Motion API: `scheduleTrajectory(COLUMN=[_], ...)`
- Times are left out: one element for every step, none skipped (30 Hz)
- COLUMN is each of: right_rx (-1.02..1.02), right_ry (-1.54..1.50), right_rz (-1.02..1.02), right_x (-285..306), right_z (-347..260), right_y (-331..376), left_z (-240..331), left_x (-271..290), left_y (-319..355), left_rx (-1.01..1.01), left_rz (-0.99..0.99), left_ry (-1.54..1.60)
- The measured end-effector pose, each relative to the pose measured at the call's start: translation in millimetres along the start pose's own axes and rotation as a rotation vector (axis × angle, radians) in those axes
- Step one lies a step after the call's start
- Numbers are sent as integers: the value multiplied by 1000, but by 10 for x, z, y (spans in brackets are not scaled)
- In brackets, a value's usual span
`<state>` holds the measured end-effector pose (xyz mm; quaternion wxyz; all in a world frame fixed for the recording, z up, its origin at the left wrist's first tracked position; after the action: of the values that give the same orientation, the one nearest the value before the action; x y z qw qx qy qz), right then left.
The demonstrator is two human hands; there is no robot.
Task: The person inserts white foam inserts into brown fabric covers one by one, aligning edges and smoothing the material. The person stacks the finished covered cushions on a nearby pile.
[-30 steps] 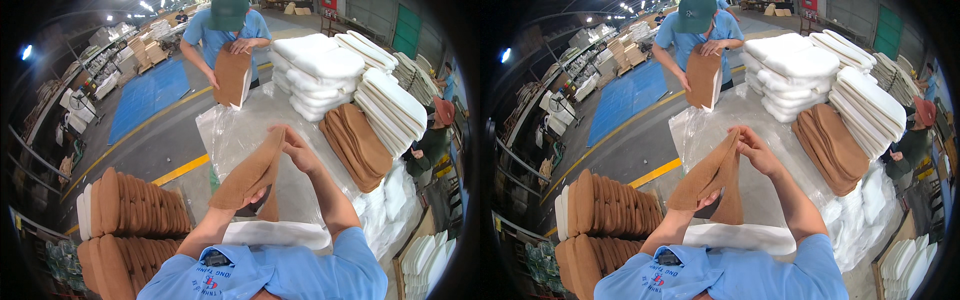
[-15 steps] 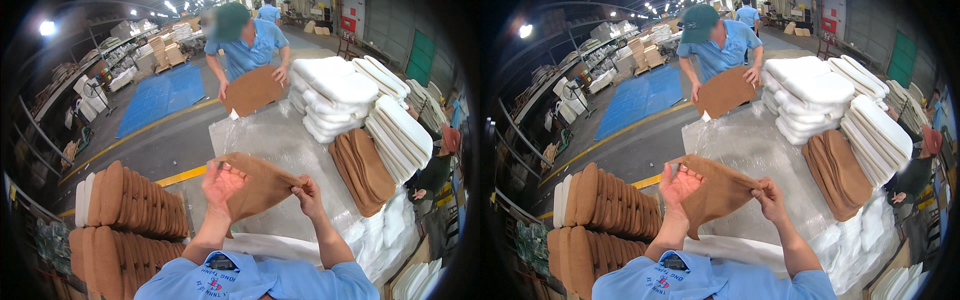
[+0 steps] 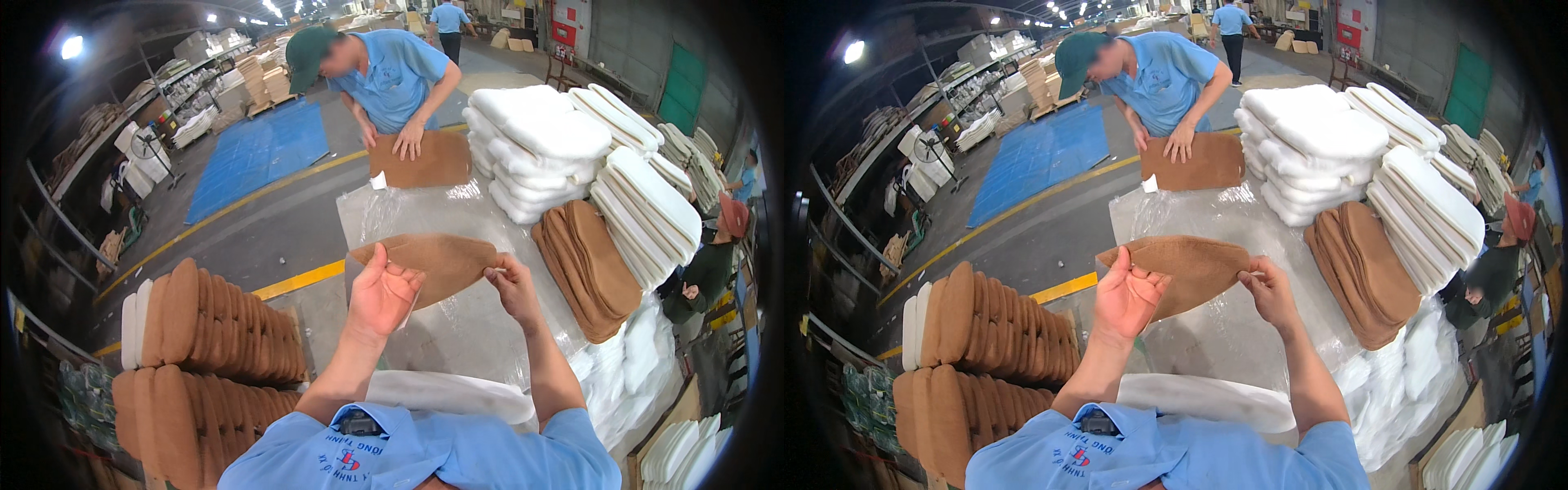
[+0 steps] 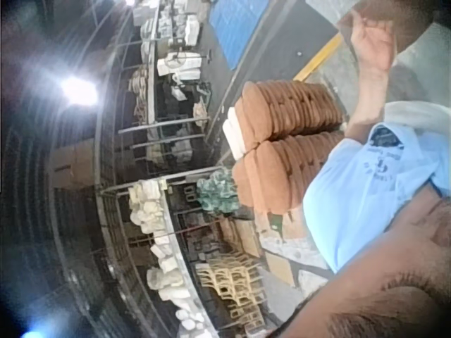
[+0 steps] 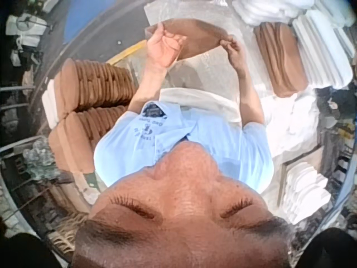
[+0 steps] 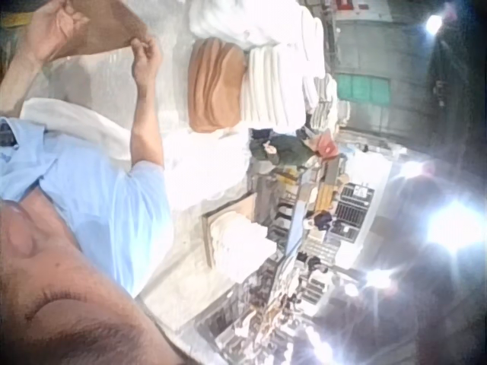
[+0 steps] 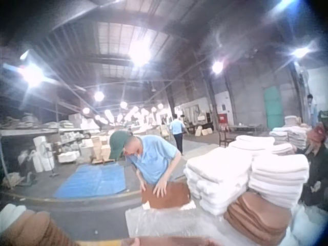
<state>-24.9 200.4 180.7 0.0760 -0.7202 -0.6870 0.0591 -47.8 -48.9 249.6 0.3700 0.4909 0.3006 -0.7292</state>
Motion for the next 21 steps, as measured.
scheduleTrajectory(right_rx=[149, 289, 428, 562, 639, 717, 796, 806, 816, 826, 847, 869, 890, 887, 875, 861, 819, 764, 753, 765, 821], right_ry=[290, 364, 439, 527, 577, 632, 688, 699, 712, 724, 753, 782, 812, 768, 724, 683, 663, 642, 548, 575, 480], right_rz=[116, 153, 193, 247, 194, 143, 93, 69, 43, 17, -13, -42, -71, -73, -79, -83, -79, -72, -54, -16, 8], right_x=[71, -77, -264, -398, -597, -775, -884, -904, -918, -934, -970, -991, -1004, -1013, -1019, -1012, -970, -923, -877, -807, -680], right_z=[-248, -621, -1076, -1469, -1703, -1905, -2021, -2011, -1956, -1921, -1912, -1915, -1921, -1932, -1910, -1906, -1904, -1950, -2017, -2118, -2227], right_y=[-19, -31, 8, 83, 99, 100, 85, 11, -81, -125, -126, -121, -119, -118, -118, -124, -117, -76, -9, 99, 233], left_z=[-2, 55, 95, 44, -12, -61, -90, -113, -139, -160, -155, -161, -232, -330, -448, -429, -438, -446, -427, -391, -362], left_x=[-50, -67, -80, -77, -80, -67, -54, -34, -35, -21, -40, -29, 62, 195, 356, 426, 459, 471, 464, 438, 368], left_y=[0, 45, 88, 72, 55, 43, 57, 89, 103, 124, 167, 188, 168, 180, 198, 143, 89, 41, -15, -78, -159], left_rx=[-14, -46, -76, -64, -50, -31, -23, -18, -13, 7, 23, 39, 73, 97, 122, 11, -68, -81, -51, -15, 12], left_rz=[-43, -72, -102, -83, -59, -39, -46, -53, -60, -40, -14, 11, 41, 80, 122, 68, 43, 49, 61, 75, 65], left_ry=[4, -1, -2, -10, -22, -31, -137, -243, -346, -390, -433, -476, -342, -210, -72, -329, -496, -540, -484, -416, -349])
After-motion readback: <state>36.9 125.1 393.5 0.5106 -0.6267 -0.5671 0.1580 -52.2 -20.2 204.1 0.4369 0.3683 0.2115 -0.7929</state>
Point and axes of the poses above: each hand's wrist, its own y-axis away from the middle knuckle, its own x-axis out of the back of the hand, z = x × y, the point moved 8 cm from there along -y, towards the middle knuckle, and after that the axes turned 2 degrees about x, right-handed, at the moved point
